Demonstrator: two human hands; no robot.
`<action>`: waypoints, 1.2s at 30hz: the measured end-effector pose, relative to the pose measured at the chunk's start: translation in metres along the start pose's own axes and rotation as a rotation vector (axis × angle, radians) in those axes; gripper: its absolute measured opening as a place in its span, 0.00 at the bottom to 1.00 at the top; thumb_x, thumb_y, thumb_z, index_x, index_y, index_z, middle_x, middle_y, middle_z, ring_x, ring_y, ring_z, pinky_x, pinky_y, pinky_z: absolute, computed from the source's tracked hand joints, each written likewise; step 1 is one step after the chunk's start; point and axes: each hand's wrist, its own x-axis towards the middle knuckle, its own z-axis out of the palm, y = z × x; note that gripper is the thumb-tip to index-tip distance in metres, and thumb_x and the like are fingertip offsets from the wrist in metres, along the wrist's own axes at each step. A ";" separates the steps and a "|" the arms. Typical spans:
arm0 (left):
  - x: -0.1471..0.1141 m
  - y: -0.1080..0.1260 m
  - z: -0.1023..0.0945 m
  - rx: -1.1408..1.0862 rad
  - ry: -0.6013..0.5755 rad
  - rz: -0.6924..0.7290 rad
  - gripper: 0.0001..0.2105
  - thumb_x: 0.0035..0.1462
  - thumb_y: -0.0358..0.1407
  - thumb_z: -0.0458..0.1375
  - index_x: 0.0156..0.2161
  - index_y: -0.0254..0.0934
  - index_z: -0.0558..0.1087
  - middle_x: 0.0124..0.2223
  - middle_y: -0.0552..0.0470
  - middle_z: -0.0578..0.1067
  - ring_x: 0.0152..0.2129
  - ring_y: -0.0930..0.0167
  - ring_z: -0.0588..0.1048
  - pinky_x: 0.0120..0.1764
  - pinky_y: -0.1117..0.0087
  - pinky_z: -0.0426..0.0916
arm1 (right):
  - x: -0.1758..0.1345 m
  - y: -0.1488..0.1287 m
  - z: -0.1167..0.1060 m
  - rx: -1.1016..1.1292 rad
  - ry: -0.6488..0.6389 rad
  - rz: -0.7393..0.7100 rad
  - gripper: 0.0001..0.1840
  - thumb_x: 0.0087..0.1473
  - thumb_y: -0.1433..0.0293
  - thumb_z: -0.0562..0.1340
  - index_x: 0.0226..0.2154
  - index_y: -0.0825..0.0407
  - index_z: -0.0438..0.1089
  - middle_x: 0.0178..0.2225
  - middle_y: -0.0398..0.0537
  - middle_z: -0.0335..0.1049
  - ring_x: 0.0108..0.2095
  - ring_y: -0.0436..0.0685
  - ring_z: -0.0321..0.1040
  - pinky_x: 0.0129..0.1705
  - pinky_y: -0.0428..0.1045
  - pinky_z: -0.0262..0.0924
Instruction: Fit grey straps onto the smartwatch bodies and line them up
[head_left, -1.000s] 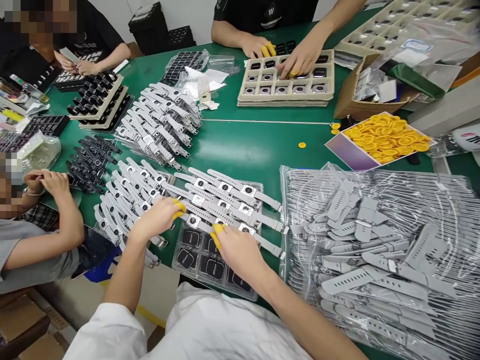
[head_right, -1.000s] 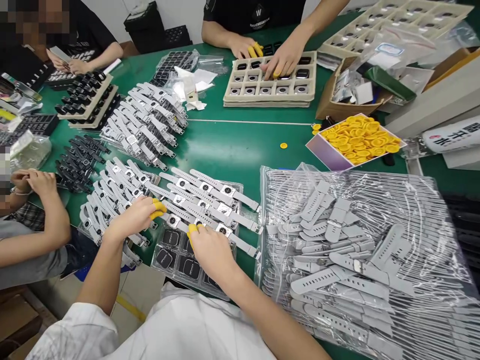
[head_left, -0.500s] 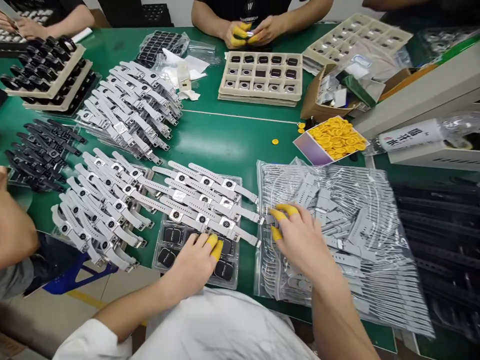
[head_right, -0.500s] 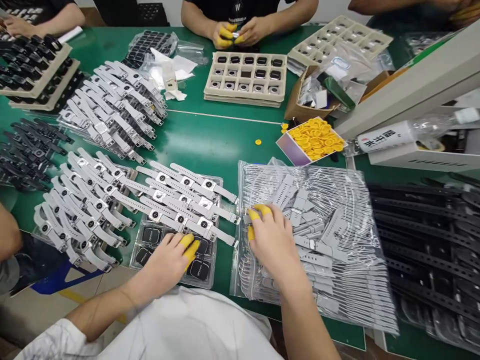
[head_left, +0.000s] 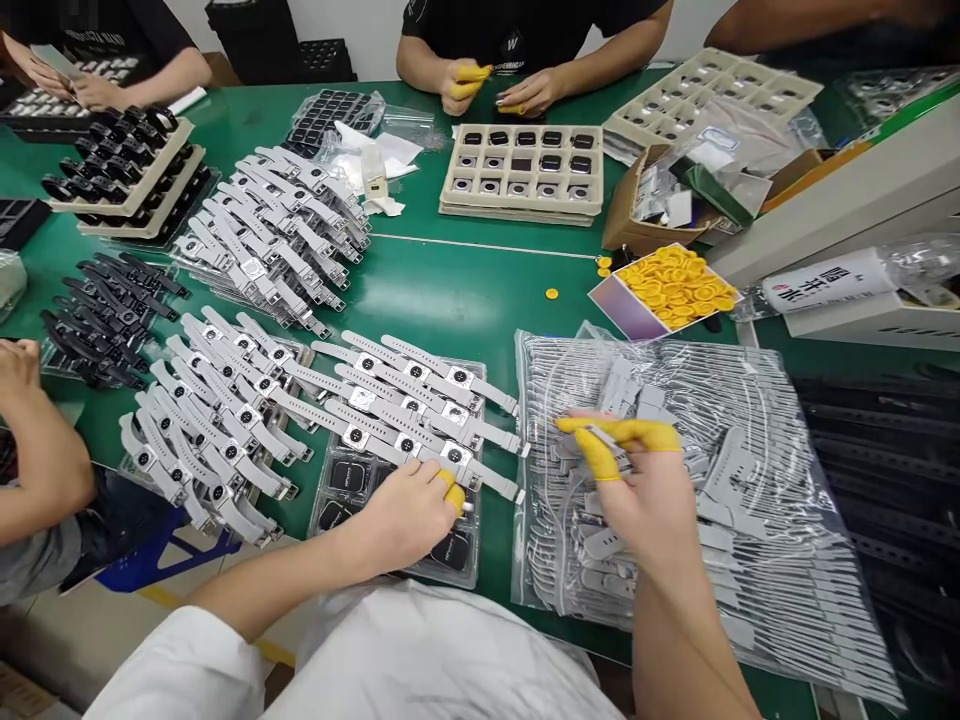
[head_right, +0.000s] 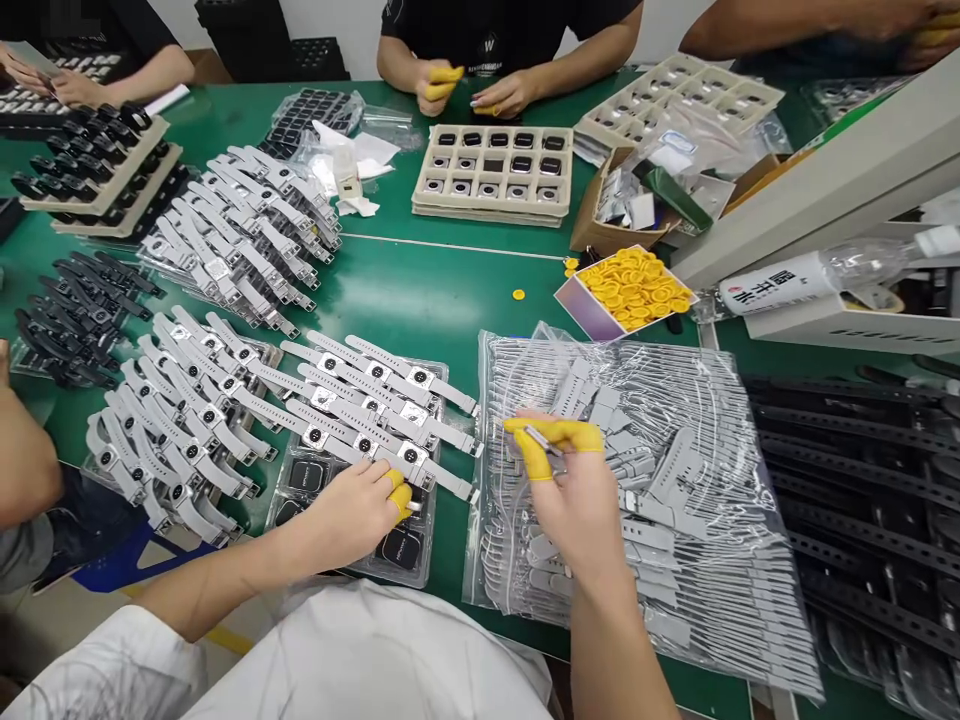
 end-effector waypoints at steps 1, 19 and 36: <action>0.002 -0.005 -0.007 -0.082 0.025 -0.048 0.06 0.67 0.30 0.54 0.37 0.34 0.71 0.34 0.46 0.75 0.34 0.62 0.75 0.34 0.63 0.68 | 0.000 -0.010 0.003 0.185 0.056 0.026 0.08 0.63 0.62 0.64 0.41 0.47 0.65 0.40 0.54 0.78 0.44 0.64 0.76 0.50 0.62 0.69; 0.050 -0.064 0.017 -0.799 0.414 0.020 0.24 0.66 0.24 0.48 0.64 0.40 0.65 0.59 0.41 0.73 0.57 0.62 0.73 0.58 0.57 0.72 | -0.002 -0.022 0.081 0.977 -0.617 0.461 0.18 0.61 0.55 0.67 0.31 0.51 0.68 0.20 0.41 0.72 0.16 0.48 0.60 0.20 0.44 0.54; 0.051 -0.057 0.008 -0.647 0.356 -0.036 0.20 0.70 0.31 0.47 0.65 0.35 0.64 0.54 0.39 0.71 0.51 0.61 0.73 0.56 0.55 0.72 | 0.001 -0.031 0.078 1.135 -0.529 0.738 0.20 0.52 0.55 0.73 0.27 0.51 0.67 0.15 0.35 0.58 0.15 0.44 0.46 0.17 0.43 0.45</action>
